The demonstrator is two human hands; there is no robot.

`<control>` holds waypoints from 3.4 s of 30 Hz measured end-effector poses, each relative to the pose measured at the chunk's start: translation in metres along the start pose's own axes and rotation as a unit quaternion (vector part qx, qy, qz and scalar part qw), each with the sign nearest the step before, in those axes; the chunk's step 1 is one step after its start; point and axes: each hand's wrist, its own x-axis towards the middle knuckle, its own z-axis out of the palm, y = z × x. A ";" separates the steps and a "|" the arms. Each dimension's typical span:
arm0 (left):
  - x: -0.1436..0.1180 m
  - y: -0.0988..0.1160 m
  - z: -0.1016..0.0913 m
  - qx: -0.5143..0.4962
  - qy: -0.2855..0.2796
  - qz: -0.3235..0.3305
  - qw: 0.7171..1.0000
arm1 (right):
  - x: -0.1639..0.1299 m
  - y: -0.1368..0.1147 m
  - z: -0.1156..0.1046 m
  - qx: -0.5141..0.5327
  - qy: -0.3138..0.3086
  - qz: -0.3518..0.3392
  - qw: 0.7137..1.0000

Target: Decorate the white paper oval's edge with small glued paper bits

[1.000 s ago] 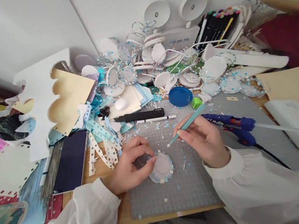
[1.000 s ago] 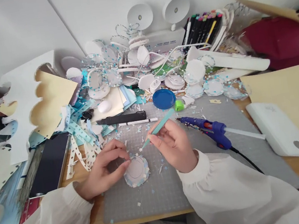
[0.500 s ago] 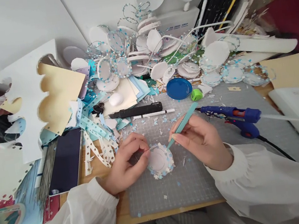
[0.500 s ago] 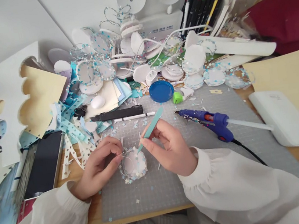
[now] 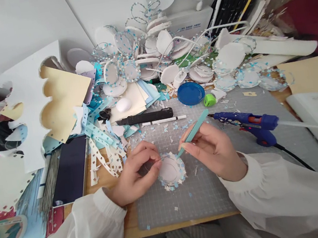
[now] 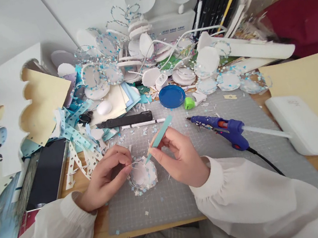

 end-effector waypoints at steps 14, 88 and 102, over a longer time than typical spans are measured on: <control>0.000 0.000 0.000 -0.012 -0.004 0.006 1.000 | 0.001 0.003 0.000 0.019 -0.006 0.012 1.000; -0.015 -0.001 0.001 -0.176 -0.147 -0.005 0.973 | 0.021 0.032 -0.003 -0.147 0.116 -0.058 0.981; -0.007 0.007 0.001 0.009 -0.048 0.064 0.997 | 0.021 0.030 0.001 -0.159 0.082 -0.045 0.983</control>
